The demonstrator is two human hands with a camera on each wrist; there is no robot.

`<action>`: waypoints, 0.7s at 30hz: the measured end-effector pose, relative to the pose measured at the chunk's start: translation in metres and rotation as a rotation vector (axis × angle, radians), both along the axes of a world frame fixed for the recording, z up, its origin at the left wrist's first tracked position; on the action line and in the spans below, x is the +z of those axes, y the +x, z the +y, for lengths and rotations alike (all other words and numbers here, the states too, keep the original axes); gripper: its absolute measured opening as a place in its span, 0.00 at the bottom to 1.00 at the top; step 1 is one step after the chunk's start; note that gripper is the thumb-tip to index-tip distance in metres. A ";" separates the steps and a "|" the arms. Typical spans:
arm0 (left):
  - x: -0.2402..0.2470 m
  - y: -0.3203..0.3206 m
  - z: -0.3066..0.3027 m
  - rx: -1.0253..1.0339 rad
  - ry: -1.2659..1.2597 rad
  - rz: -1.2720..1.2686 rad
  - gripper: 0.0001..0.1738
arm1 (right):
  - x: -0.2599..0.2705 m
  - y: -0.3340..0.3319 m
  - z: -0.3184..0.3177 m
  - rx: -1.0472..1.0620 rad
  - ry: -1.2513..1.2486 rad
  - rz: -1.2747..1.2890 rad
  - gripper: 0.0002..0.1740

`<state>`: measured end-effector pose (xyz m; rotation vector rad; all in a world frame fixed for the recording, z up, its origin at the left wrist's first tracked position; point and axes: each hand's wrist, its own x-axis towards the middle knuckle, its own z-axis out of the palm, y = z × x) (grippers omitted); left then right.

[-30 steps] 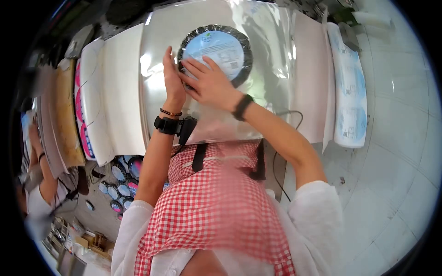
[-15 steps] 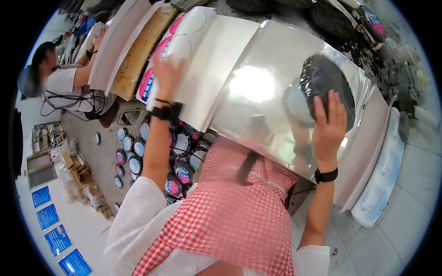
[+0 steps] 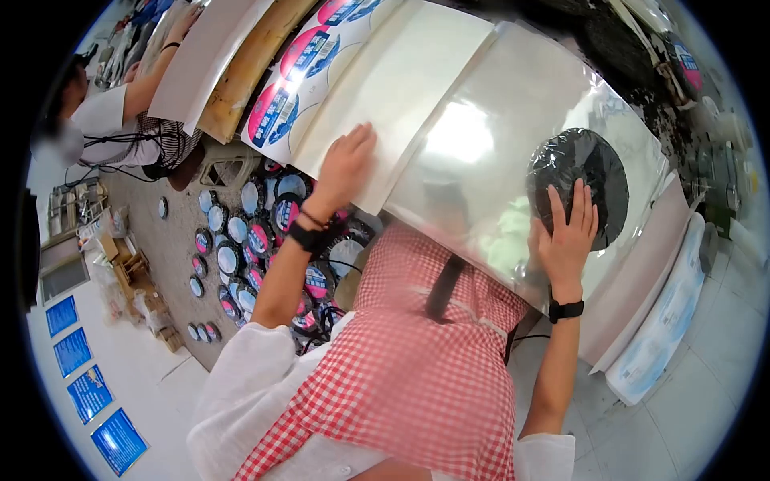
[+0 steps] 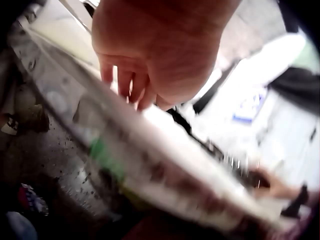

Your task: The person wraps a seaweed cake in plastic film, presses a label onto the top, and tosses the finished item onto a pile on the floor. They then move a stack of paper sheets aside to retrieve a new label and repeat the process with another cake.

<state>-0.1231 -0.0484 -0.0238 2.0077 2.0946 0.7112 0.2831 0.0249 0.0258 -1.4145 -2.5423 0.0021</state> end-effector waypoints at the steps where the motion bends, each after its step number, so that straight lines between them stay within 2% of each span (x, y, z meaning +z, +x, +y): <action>1: 0.006 -0.014 -0.003 -0.020 -0.019 -0.171 0.13 | 0.001 -0.002 -0.001 -0.008 0.001 0.003 0.35; 2: 0.013 -0.029 -0.005 0.156 0.075 0.021 0.12 | 0.001 -0.002 -0.003 -0.011 -0.005 -0.002 0.35; 3: 0.030 -0.045 -0.004 0.297 0.105 0.197 0.17 | 0.001 -0.001 -0.003 -0.005 0.002 -0.001 0.35; 4: 0.036 -0.060 -0.001 0.406 0.355 0.598 0.17 | -0.001 0.000 -0.003 -0.007 0.010 0.005 0.34; 5: 0.021 -0.077 -0.008 0.440 0.282 0.638 0.18 | -0.003 -0.002 -0.003 -0.013 0.021 0.012 0.34; 8: -0.004 -0.091 -0.010 0.376 0.373 0.340 0.20 | -0.002 -0.004 -0.003 -0.022 0.033 0.011 0.34; 15: 0.019 -0.084 -0.006 0.501 0.263 0.209 0.12 | -0.006 -0.004 -0.003 -0.031 0.052 0.028 0.34; 19: 0.025 -0.122 -0.002 0.526 0.089 0.103 0.12 | -0.006 -0.002 -0.003 -0.039 0.042 0.031 0.34; 20: 0.012 -0.158 0.001 0.505 0.103 -0.030 0.14 | -0.006 -0.001 -0.004 -0.043 0.037 0.031 0.34; 21: 0.007 -0.193 0.002 0.548 0.019 -0.329 0.17 | -0.003 -0.001 -0.004 -0.018 0.028 0.022 0.36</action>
